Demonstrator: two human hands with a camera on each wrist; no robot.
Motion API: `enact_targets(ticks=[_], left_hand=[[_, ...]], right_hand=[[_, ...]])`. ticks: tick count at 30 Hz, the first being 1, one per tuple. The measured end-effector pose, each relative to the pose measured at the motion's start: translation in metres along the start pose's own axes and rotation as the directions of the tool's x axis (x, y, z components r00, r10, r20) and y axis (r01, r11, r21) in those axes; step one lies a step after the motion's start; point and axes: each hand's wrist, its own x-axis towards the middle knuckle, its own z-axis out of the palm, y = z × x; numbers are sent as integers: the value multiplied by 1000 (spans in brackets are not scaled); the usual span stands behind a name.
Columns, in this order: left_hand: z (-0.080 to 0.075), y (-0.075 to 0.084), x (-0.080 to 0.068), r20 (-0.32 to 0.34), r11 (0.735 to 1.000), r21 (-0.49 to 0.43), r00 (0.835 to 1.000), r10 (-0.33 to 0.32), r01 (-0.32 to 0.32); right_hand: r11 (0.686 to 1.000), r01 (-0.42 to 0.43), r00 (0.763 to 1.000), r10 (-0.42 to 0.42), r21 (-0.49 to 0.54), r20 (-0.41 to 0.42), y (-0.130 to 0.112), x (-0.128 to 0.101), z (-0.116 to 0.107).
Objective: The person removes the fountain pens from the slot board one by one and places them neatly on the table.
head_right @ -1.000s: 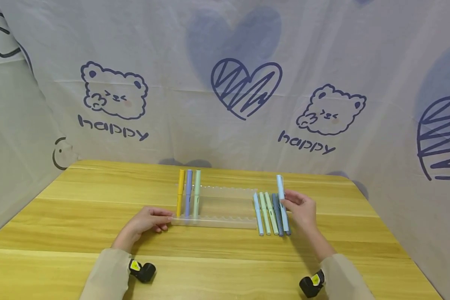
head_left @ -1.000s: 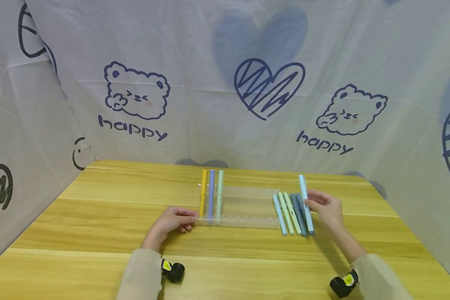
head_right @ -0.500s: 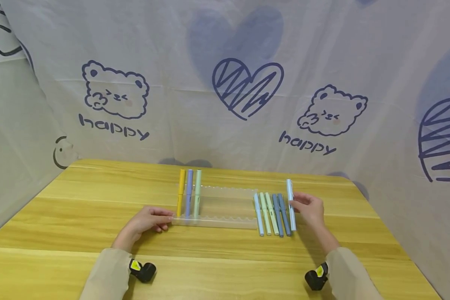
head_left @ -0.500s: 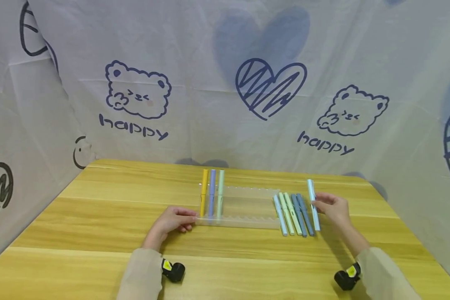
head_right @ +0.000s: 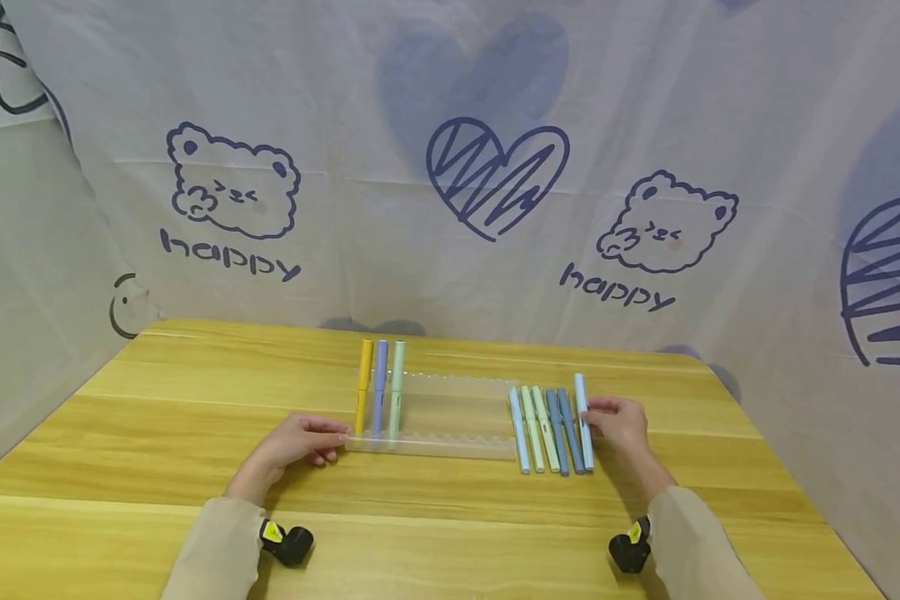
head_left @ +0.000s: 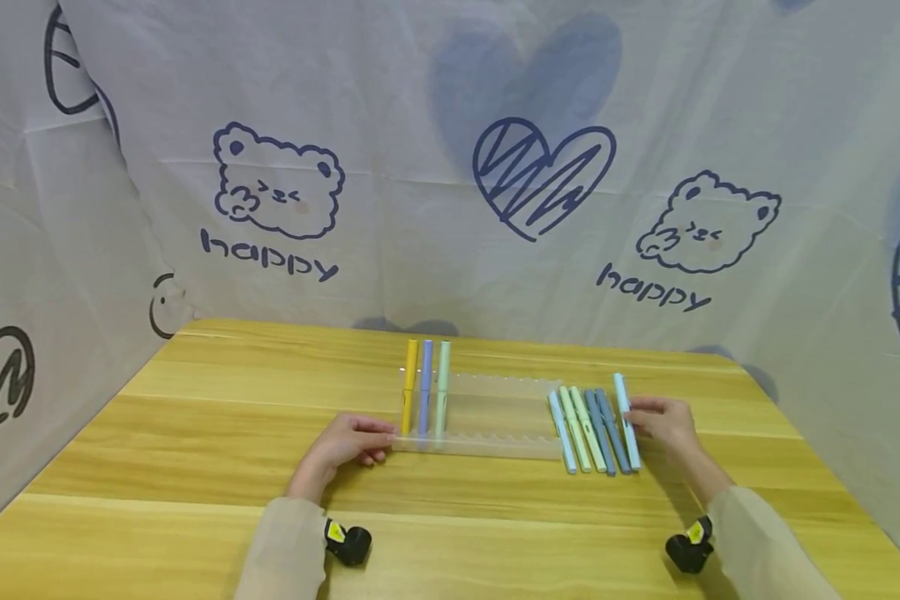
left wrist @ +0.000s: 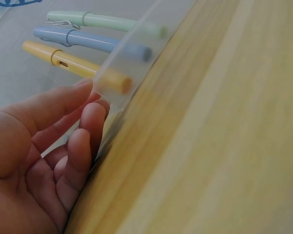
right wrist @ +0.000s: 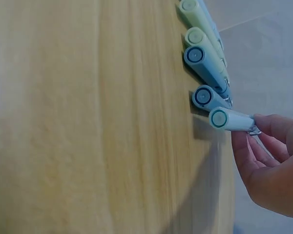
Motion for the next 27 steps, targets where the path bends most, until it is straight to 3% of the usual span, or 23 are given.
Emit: enact_targets(ticks=[5, 13, 27], left_hand=[[0, 0, 0, -5, 1000, 2, 1000, -5, 5], [0, 0, 0, -7, 1000, 8, 1000, -9, 9], [1, 0, -1, -12, 1000, 16, 1000, -13, 13]], right_hand=[[1000, -8, 999, 9, -24, 35, 6, 4, 0], [997, -34, 995, 27, 66, 97, 14, 8, -1], [996, -48, 997, 52, -71, 56, 13, 9, 0]])
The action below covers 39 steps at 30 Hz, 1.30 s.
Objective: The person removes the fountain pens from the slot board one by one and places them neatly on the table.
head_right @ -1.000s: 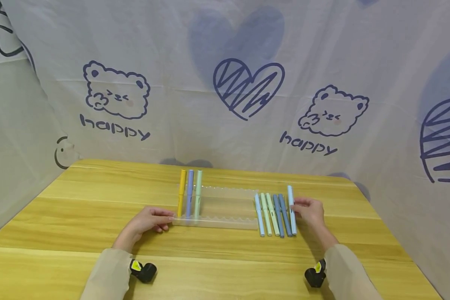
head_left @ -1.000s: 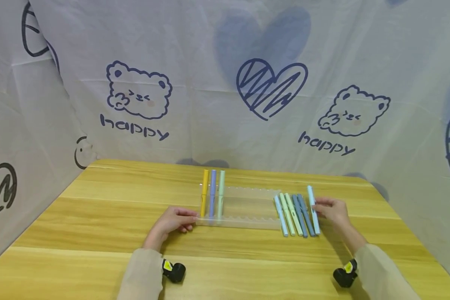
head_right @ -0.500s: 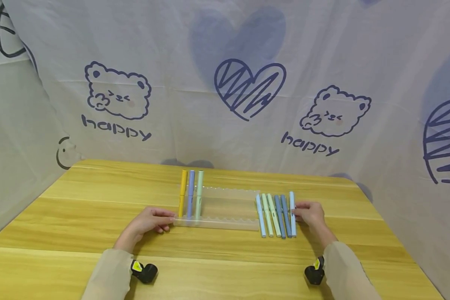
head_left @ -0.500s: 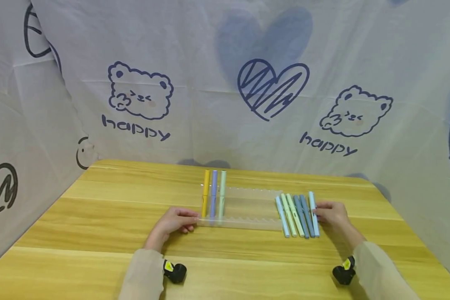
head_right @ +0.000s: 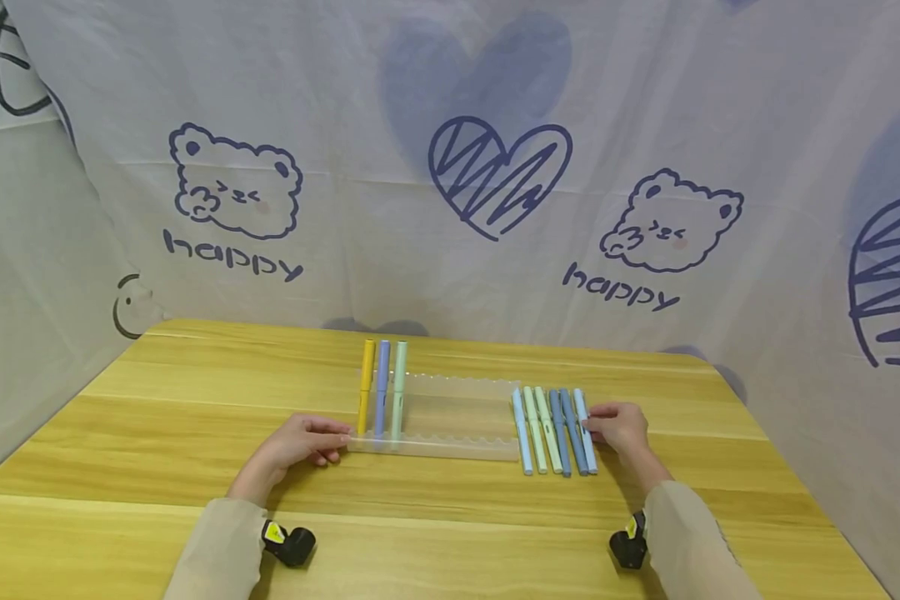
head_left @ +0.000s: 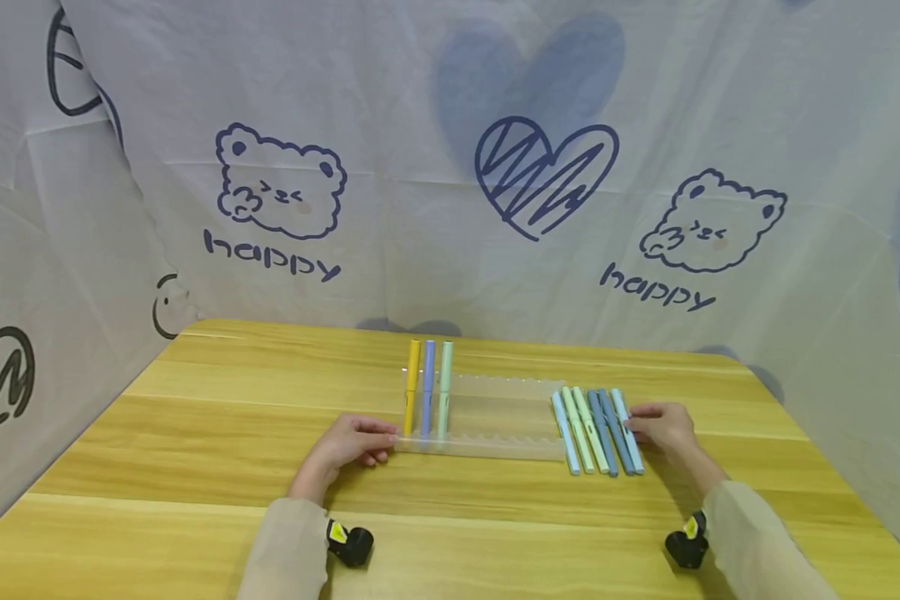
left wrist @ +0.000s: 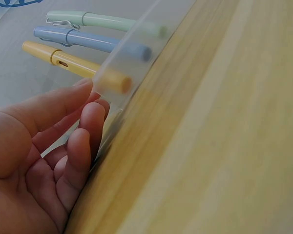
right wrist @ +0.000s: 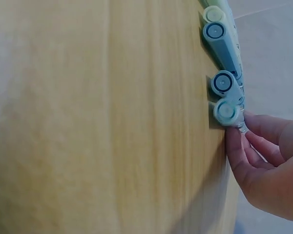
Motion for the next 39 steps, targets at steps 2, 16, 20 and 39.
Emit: enact_targets(ticks=[2, 16, 20, 39], left_hand=[[0, 0, 0, 1, 1000, -3, 1000, 0, 0], [0, 1, 1, 1, 1000, 0, 1000, 1, -1], [-1, 2, 2, 4, 1000, 0, 1000, 1, -1], [-1, -1, 2, 11, 1000, 2, 1000, 6, -6]], right_hand=[[999, 10, 1000, -10, -31, -8, 0, 0, 0], [999, 11, 1000, -10, -35, 18, -3, -4, -1], [999, 21, 1000, -22, -40, -12, -5, -6, 0], [975, 131, 988, -115, 177, -100, -3, 12, 0]])
